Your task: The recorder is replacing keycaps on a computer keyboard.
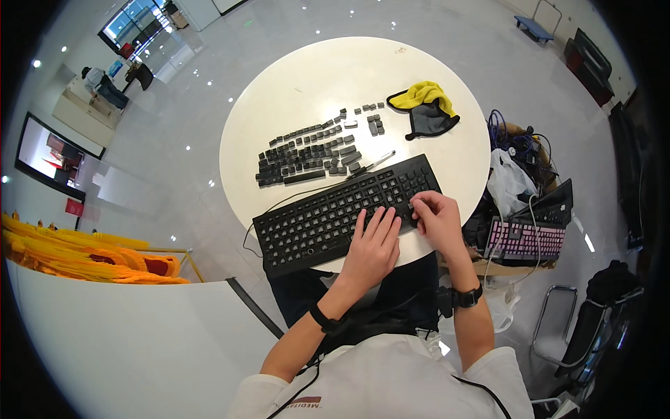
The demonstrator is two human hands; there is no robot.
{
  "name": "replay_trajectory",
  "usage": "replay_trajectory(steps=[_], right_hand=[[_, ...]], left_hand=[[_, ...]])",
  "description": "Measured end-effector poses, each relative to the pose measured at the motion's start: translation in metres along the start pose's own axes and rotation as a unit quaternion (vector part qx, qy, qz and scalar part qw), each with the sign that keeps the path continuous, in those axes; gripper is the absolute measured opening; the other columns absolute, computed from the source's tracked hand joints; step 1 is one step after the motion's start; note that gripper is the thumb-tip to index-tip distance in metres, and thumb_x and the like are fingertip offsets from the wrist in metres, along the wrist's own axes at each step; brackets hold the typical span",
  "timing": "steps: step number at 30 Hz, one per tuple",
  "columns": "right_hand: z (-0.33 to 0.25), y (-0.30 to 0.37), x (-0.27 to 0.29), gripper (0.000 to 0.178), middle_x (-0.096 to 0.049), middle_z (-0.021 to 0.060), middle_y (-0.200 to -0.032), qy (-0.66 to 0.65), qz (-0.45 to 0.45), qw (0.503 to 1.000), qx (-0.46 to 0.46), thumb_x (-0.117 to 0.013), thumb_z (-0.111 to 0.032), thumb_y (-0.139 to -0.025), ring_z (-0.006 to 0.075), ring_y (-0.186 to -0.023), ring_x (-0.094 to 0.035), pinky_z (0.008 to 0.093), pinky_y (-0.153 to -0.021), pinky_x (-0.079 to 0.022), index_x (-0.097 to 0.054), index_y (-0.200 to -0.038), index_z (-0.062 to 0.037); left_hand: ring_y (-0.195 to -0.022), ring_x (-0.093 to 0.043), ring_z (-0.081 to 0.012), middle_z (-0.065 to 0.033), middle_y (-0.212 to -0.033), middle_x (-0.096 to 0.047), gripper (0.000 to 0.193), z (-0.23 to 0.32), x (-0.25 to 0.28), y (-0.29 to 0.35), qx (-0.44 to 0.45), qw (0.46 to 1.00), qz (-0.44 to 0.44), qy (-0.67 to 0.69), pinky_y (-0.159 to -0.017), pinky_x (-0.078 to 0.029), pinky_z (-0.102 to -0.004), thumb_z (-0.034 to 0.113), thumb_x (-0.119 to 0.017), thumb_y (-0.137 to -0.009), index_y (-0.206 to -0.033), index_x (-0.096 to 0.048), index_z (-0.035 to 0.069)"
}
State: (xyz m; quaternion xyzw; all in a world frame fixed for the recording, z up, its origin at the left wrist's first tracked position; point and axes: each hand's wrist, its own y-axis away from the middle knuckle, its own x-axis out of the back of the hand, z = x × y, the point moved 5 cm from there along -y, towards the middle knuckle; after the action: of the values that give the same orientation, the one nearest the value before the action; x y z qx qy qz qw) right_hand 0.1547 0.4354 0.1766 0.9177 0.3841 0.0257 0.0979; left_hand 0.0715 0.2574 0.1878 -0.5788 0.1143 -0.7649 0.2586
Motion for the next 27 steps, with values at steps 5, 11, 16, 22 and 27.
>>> replay_trajectory(steps=[5, 11, 16, 22, 27], right_hand=[[-0.004, 0.022, -0.002, 0.008, -0.076, 0.008, -0.083, 0.141, 0.022, 0.982, 0.125, -0.074, -0.004, -0.109, 0.0122, -0.065, -0.068, 0.0295, -0.06, -0.053, -0.079, -0.112, 0.0023], [-0.028, 0.035, -0.018, 0.013, -0.077, 0.0193, -0.098, 0.287, 0.034, 0.902, 0.319, -0.078, 0.001, -0.103, 0.0371, -0.08, -0.075, 0.0395, -0.07, -0.059, -0.075, -0.115, 0.0025], [-0.03, 0.034, -0.022, 0.018, -0.076, 0.0197, -0.102, 0.312, -0.001, 0.882, 0.352, -0.077, 0.004, -0.102, 0.0409, -0.087, -0.076, 0.0435, -0.073, -0.061, -0.073, -0.119, 0.0016], [-0.031, 0.033, -0.022, 0.017, -0.075, 0.0184, -0.099, 0.319, -0.007, 0.88, 0.352, -0.077, 0.003, -0.101, 0.041, -0.085, -0.075, 0.0449, -0.072, -0.06, -0.072, -0.117, 0.0017], [-0.029, 0.035, -0.028, 0.016, -0.075, 0.0182, -0.099, 0.339, 0.003, 0.867, 0.364, -0.077, 0.003, -0.102, 0.0406, -0.083, -0.074, 0.045, -0.071, -0.059, -0.073, -0.117, 0.0005]], left_hand=[[-0.151, -0.061, -0.0419, -0.0219, -0.158, -0.068, 0.045, 0.0, 0.002, 0.001, -0.003, 1.0, 0.009, 0.008, -0.133, -0.038, -0.0658, 0.013, -0.074, -0.102, -0.144, -0.074, -0.003], [-0.151, -0.061, -0.0422, -0.0216, -0.157, -0.069, 0.045, -0.003, -0.001, 0.003, -0.001, 1.0, 0.018, 0.014, -0.132, -0.038, -0.0661, 0.012, -0.075, -0.101, -0.144, -0.074, -0.004], [-0.151, -0.061, -0.042, -0.0215, -0.157, -0.069, 0.046, -0.002, 0.0, 0.003, -0.003, 1.0, 0.021, 0.012, -0.132, -0.038, -0.0665, 0.011, -0.075, -0.101, -0.143, -0.074, -0.005], [-0.15, -0.061, -0.0426, -0.0224, -0.157, -0.069, 0.047, 0.0, -0.004, 0.001, -0.011, 1.0, 0.015, -0.007, -0.132, -0.039, -0.0679, 0.011, -0.075, -0.098, -0.142, -0.074, -0.007], [-0.15, -0.061, -0.0433, -0.0234, -0.156, -0.068, 0.051, 0.0, -0.005, 0.002, -0.011, 1.0, 0.016, -0.025, -0.132, -0.038, -0.0693, 0.011, -0.075, -0.095, -0.141, -0.074, -0.008]])
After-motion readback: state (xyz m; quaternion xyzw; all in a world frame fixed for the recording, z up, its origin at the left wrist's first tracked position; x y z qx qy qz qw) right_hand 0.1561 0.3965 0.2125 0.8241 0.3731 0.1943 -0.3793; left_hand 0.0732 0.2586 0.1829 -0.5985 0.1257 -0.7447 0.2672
